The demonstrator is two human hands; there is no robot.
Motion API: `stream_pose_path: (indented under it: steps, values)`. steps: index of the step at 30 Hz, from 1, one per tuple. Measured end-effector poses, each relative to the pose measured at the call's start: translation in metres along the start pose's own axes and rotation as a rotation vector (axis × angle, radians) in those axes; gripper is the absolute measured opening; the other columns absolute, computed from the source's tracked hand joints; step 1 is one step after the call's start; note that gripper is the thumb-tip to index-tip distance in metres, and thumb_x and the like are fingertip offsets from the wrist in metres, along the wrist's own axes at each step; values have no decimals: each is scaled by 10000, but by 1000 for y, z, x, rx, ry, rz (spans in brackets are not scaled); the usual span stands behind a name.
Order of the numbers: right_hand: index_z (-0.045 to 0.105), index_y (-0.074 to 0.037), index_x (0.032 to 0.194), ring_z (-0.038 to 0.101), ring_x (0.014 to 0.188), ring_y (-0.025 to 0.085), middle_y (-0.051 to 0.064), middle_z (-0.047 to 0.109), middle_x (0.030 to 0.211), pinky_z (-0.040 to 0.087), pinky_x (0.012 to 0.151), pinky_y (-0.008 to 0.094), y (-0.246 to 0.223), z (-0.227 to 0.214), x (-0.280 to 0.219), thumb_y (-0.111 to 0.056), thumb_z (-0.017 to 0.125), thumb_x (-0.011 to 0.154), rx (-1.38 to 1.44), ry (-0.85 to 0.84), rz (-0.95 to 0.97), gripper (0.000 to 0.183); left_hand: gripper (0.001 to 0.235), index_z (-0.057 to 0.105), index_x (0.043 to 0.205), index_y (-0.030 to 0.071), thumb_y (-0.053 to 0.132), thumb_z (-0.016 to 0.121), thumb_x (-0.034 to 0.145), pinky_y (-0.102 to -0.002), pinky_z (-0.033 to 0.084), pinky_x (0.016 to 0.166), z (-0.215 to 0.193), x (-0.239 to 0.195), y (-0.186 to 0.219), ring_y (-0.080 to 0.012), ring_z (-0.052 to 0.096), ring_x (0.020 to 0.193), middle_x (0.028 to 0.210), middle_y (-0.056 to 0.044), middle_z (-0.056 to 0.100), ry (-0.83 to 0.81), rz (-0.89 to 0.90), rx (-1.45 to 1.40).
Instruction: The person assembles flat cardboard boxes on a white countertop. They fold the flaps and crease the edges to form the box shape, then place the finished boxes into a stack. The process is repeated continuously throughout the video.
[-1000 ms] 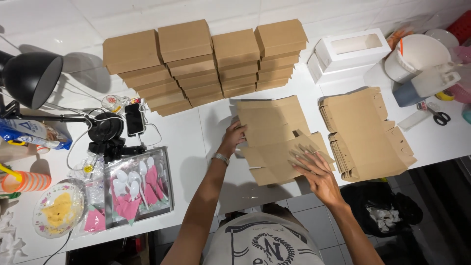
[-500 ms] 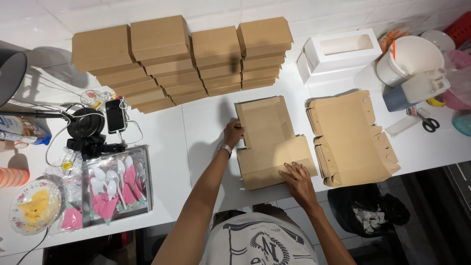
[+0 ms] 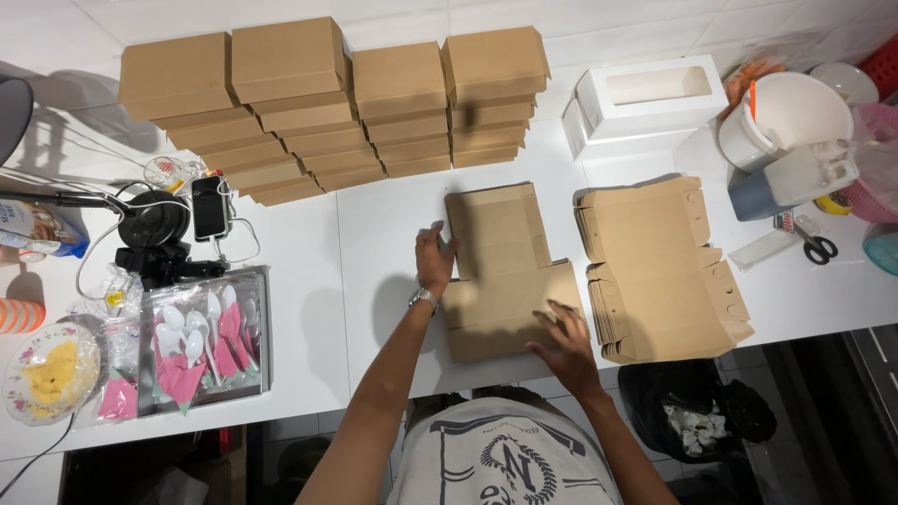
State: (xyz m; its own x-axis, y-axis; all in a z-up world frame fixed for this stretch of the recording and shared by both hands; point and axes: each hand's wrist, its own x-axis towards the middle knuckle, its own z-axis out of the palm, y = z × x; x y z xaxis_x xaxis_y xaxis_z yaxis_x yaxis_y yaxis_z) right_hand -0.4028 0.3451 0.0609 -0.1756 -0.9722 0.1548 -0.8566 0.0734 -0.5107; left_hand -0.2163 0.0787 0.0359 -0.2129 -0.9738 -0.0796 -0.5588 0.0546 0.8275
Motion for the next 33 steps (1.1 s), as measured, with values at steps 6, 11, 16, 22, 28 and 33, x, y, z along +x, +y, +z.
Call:
stream_pose_path:
  steps: [6,11,16,22,28,33]
  values:
    - [395,-32,1533,332,1470,448,240,309,1625,304,1200,613,11,-18,33,-450,512,1039,270,104,396,657,418,436,1426,-25,203,541,1092,-558,368,1122,19,-112,4,-474,451,1312,1320,-282,464,477,92,-360]
    - [383,22,1545,396,1428,472,301,390,1566,325,1189,595,28,13,39,-389,617,1005,84,140,287,718,774,96,1608,35,361,476,1018,-502,62,1271,18,-164,47,-420,105,1537,1628,-245,127,186,-278,-444]
    - [439,18,1501,468,1360,467,297,406,1546,512,1038,556,43,25,38,-433,541,1019,-178,109,151,668,734,160,1609,6,168,535,999,-587,153,1224,38,-159,22,-497,166,1494,1598,-314,181,167,-52,-40]
    - [415,36,1502,474,1346,442,291,368,1585,512,1021,520,27,23,35,-398,448,1065,-334,130,80,617,652,124,1618,22,274,365,1067,-600,188,1171,48,-163,-8,-472,130,1516,1626,-313,116,106,133,432]
    - [510,62,1424,478,1354,431,296,394,1578,484,1070,500,22,16,53,-410,471,1057,-397,246,-6,599,627,253,1575,-11,349,303,1064,-611,105,1197,38,-143,14,-479,131,1535,1625,-344,173,311,387,750]
    - [358,26,1539,233,1524,439,264,199,1674,255,1234,554,-9,-14,112,-418,347,1092,-140,-9,35,630,560,386,1522,-7,315,266,1080,-600,241,1178,39,-106,40,-474,286,1500,1611,-329,277,314,600,675]
